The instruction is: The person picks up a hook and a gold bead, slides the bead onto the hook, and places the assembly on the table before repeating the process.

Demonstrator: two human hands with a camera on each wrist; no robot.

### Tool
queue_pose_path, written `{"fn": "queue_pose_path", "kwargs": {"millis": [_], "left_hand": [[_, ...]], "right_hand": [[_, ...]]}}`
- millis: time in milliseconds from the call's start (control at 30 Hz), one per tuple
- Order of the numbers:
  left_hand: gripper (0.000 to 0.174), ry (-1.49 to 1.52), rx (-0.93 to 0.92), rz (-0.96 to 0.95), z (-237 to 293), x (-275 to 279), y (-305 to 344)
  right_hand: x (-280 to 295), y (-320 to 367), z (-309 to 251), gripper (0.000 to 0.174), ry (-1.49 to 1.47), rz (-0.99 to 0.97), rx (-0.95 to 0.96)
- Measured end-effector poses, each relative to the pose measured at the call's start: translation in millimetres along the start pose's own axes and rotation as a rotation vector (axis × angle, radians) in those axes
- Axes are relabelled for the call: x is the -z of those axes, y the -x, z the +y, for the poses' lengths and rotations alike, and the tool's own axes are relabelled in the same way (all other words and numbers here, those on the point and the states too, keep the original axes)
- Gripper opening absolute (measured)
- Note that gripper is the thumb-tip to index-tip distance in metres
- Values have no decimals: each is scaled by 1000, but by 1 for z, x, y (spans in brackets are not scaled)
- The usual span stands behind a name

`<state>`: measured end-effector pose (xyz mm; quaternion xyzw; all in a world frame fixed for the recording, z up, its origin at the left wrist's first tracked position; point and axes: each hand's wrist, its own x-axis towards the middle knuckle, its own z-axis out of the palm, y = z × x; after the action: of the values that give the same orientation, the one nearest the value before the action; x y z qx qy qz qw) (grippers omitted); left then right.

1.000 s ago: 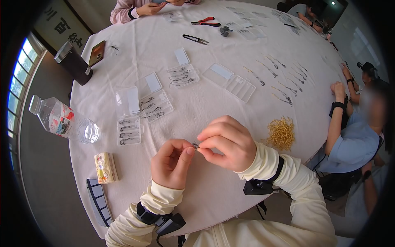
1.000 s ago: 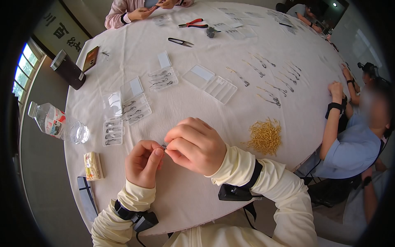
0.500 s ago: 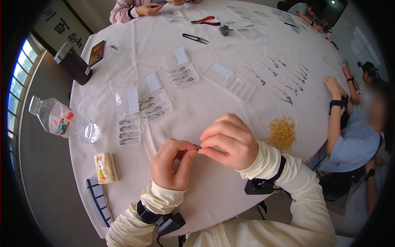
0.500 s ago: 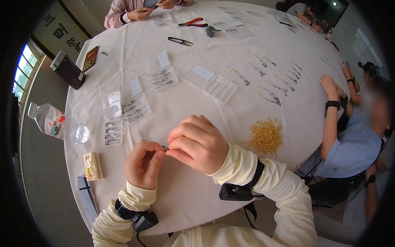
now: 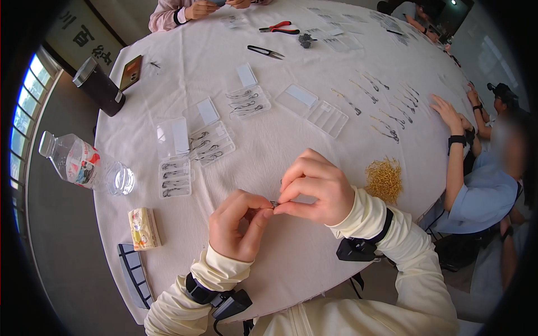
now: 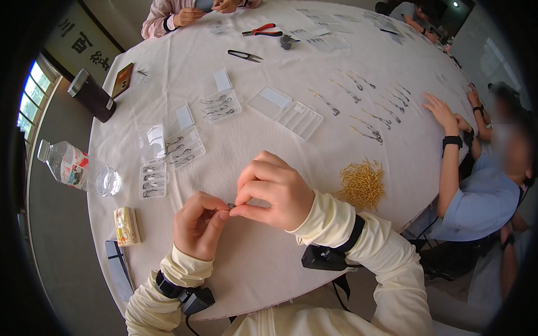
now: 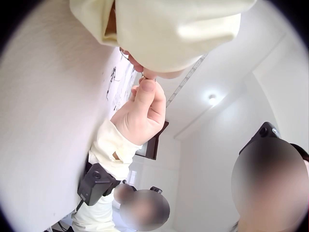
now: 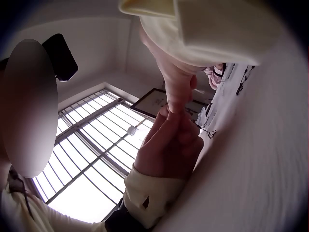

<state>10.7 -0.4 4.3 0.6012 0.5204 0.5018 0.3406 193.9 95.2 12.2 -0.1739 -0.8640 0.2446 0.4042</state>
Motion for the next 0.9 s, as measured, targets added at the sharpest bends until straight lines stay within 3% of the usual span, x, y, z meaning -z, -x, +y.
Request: {"fn": "queue_pose_path", "kwargs": {"millis": [233,333,400,900], "left_hand": [[3,-26,-35,-94,2,3,-2],[3,37,-1,-98,-1,1,1],[4,109,132,-78,-1,0,3],[8,121,201,-66,1,-1,4]], "right_hand": [[5,2,6,21,-142,-77,-76],[6,2,6,21,-168,-99,-89],[5,2,6,20,-182,-94,-90],[5,2,0,21,-120,-78,-84]]}}
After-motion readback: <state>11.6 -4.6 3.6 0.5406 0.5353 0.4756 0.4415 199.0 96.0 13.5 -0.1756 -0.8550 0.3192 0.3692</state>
